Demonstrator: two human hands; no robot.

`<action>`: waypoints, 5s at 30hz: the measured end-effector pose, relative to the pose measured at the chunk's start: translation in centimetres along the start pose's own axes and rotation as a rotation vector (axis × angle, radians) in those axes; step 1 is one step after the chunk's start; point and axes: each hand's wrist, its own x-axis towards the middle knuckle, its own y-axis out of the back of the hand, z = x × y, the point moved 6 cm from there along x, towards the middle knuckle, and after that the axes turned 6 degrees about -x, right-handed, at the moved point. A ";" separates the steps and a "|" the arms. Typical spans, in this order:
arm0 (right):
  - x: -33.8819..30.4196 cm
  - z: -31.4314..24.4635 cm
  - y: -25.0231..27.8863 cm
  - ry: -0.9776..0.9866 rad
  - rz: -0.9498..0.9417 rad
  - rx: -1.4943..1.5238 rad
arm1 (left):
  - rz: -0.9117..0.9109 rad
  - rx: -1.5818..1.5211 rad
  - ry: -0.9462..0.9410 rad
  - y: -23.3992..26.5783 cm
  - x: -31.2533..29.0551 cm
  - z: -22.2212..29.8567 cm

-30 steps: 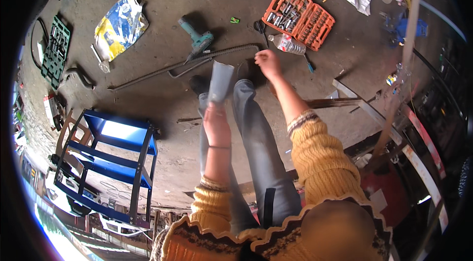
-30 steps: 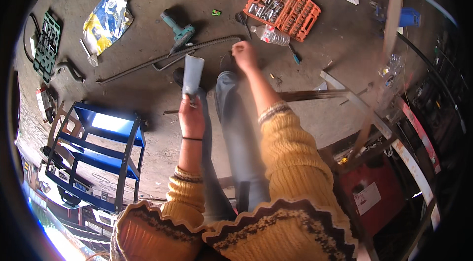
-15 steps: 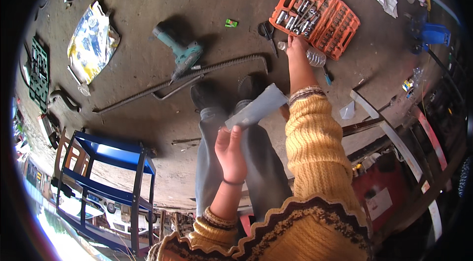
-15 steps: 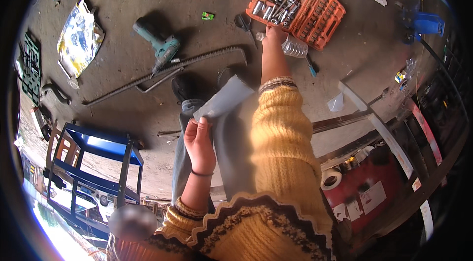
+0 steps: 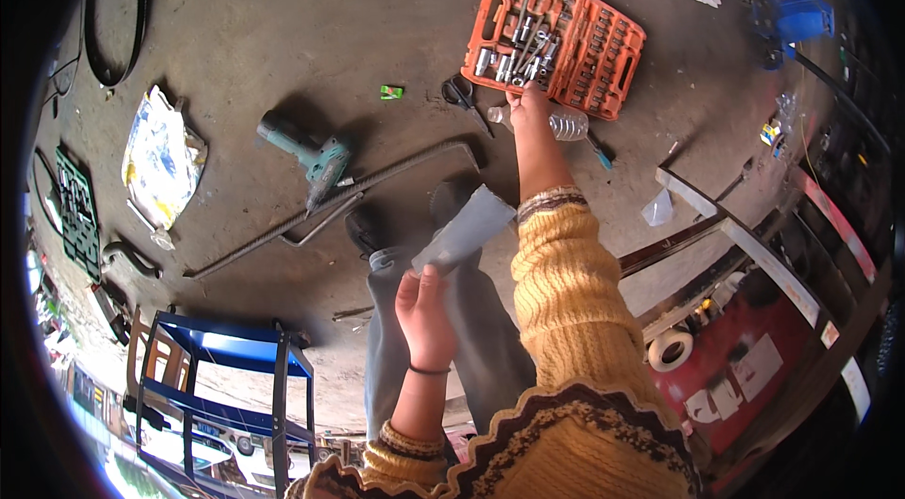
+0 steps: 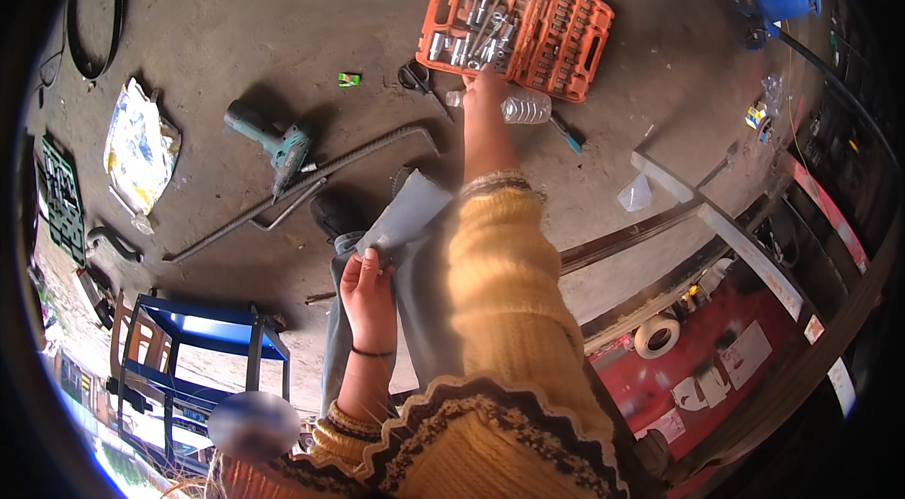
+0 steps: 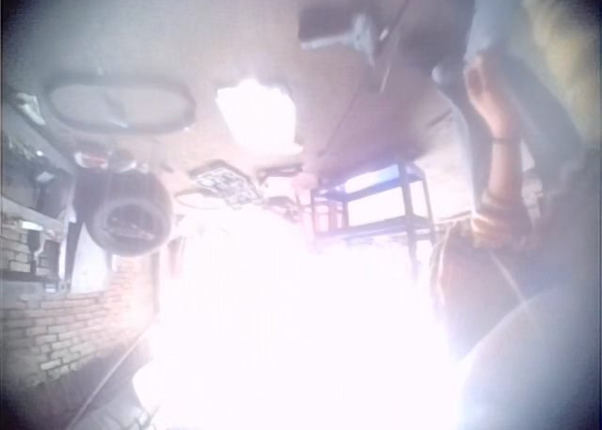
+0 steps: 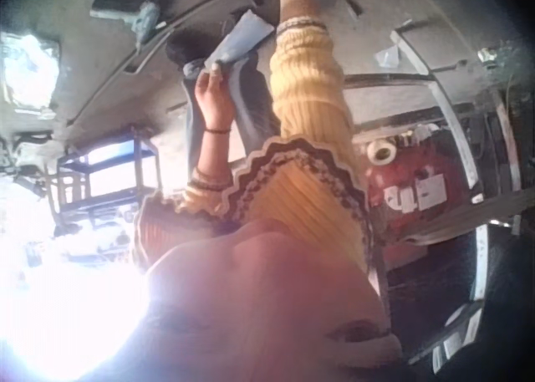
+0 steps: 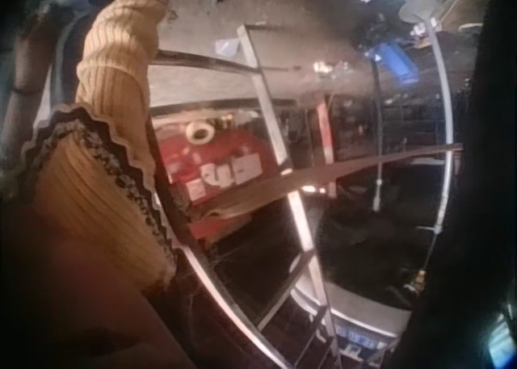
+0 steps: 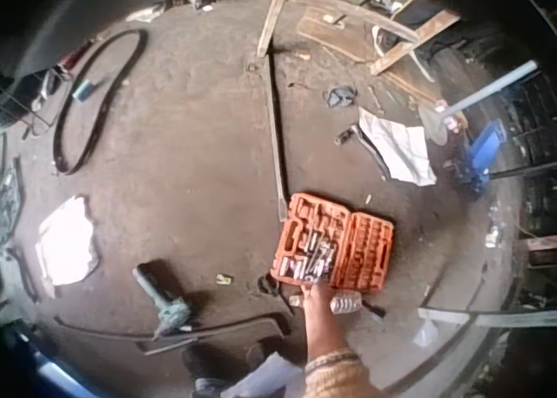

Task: The person walks through a cluttered workshop, picks up a metal bar and a small container, then opens an orange tool case. They browse the contents and select a socket, holding it alongside the metal bar.

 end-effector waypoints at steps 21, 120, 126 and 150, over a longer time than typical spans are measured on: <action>-0.7 -2.2 0.0 0.016 0.019 0.301 | 0.061 0.072 0.011 0.9 0.6 1.5; -6.8 -7.4 -7.7 0.960 -0.324 -1.254 | 0.191 -0.144 -0.195 -7.7 -3.3 1.4; -6.5 -8.6 -7.5 0.854 -0.407 -1.264 | 0.184 -0.145 -0.188 -8.4 -3.6 1.2; -14.6 -13.2 0.8 0.919 -0.098 -0.749 | 0.157 -0.447 -0.278 -4.7 -2.8 1.9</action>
